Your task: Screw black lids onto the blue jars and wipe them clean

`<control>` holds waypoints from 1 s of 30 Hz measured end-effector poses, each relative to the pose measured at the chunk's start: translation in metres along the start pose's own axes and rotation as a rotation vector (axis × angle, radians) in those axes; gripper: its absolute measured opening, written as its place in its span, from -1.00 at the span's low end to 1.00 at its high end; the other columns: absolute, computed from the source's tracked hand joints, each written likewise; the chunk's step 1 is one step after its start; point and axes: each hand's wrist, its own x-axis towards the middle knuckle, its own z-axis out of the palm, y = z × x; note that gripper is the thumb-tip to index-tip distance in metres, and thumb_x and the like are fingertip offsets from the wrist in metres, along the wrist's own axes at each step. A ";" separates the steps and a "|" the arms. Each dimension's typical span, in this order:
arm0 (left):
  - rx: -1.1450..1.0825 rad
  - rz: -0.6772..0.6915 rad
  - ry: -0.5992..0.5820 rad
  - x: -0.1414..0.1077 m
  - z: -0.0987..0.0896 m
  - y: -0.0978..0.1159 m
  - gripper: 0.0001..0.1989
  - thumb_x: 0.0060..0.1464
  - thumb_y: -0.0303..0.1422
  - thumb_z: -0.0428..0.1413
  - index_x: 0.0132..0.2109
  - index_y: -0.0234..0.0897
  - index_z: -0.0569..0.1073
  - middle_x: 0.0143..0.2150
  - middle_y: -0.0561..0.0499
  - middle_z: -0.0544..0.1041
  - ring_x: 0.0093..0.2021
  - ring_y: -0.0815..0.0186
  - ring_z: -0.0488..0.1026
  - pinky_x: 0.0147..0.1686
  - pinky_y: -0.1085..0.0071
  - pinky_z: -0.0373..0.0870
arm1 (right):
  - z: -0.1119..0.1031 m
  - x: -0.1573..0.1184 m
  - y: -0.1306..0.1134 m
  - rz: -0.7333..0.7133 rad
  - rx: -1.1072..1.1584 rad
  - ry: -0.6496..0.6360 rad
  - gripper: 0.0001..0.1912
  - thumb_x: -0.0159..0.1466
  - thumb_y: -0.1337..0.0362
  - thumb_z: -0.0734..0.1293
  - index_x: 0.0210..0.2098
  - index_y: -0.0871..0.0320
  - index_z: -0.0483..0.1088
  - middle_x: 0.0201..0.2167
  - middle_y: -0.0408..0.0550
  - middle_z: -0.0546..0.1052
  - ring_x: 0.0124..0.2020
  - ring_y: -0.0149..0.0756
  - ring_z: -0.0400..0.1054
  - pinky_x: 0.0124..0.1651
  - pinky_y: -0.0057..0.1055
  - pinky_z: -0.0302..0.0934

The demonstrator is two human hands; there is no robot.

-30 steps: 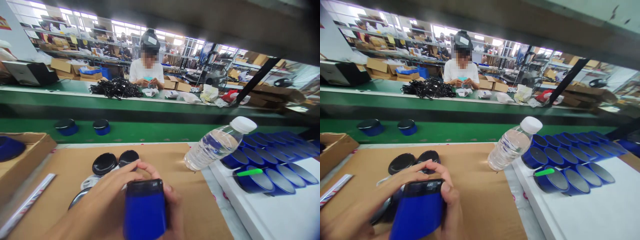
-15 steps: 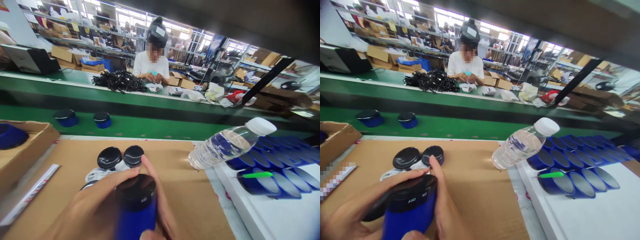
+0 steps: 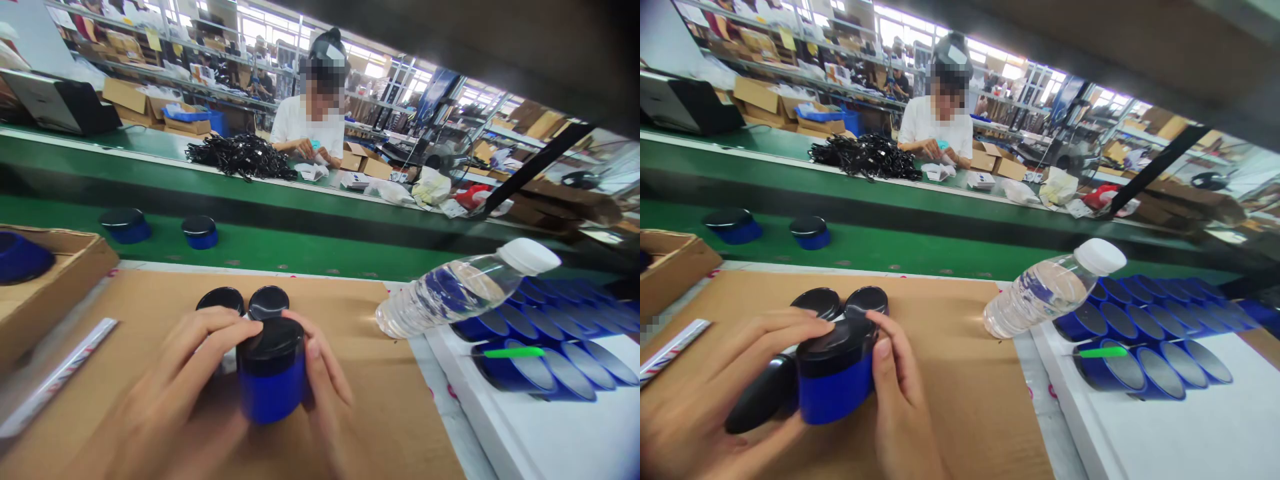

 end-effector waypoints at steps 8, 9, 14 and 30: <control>-0.113 0.089 -0.095 -0.002 0.005 0.004 -0.43 0.21 -0.28 0.11 0.32 0.12 0.20 0.25 0.27 0.48 0.16 0.39 0.52 0.35 0.66 0.14 | 0.003 -0.005 0.007 0.094 -0.021 0.018 -0.25 0.25 -0.36 0.28 0.04 0.16 0.58 0.00 0.06 0.64 0.17 0.00 0.46 0.28 -0.08 0.32; -0.091 0.120 -0.074 -0.003 0.005 0.003 -0.43 0.18 -0.29 0.14 0.30 0.09 0.24 0.23 0.26 0.51 0.15 0.40 0.53 0.34 0.69 0.12 | 0.005 -0.007 0.008 0.058 -0.035 0.018 -0.24 0.24 -0.35 0.30 0.10 0.14 0.54 0.08 0.06 0.60 0.23 0.01 0.41 0.32 -0.08 0.27; -0.097 0.089 -0.153 0.006 0.005 0.007 -0.43 0.18 -0.20 0.18 0.30 0.08 0.22 0.22 0.20 0.54 0.15 0.38 0.55 0.19 0.62 0.36 | 0.007 -0.007 0.012 -0.041 -0.077 -0.031 -0.32 0.35 -0.28 0.23 0.19 0.07 0.46 0.20 -0.01 0.53 0.30 -0.04 0.35 0.37 -0.07 0.24; -0.147 -0.115 -0.129 0.005 0.000 0.006 -0.47 0.15 0.13 0.08 0.23 0.31 0.20 0.06 0.32 0.62 -0.06 0.40 0.66 -0.11 0.69 0.52 | -0.010 0.000 -0.005 -0.877 -0.959 -0.160 -0.29 0.35 -0.11 0.36 0.40 -0.13 0.16 0.50 -0.02 0.09 0.44 0.09 0.13 0.38 0.02 0.24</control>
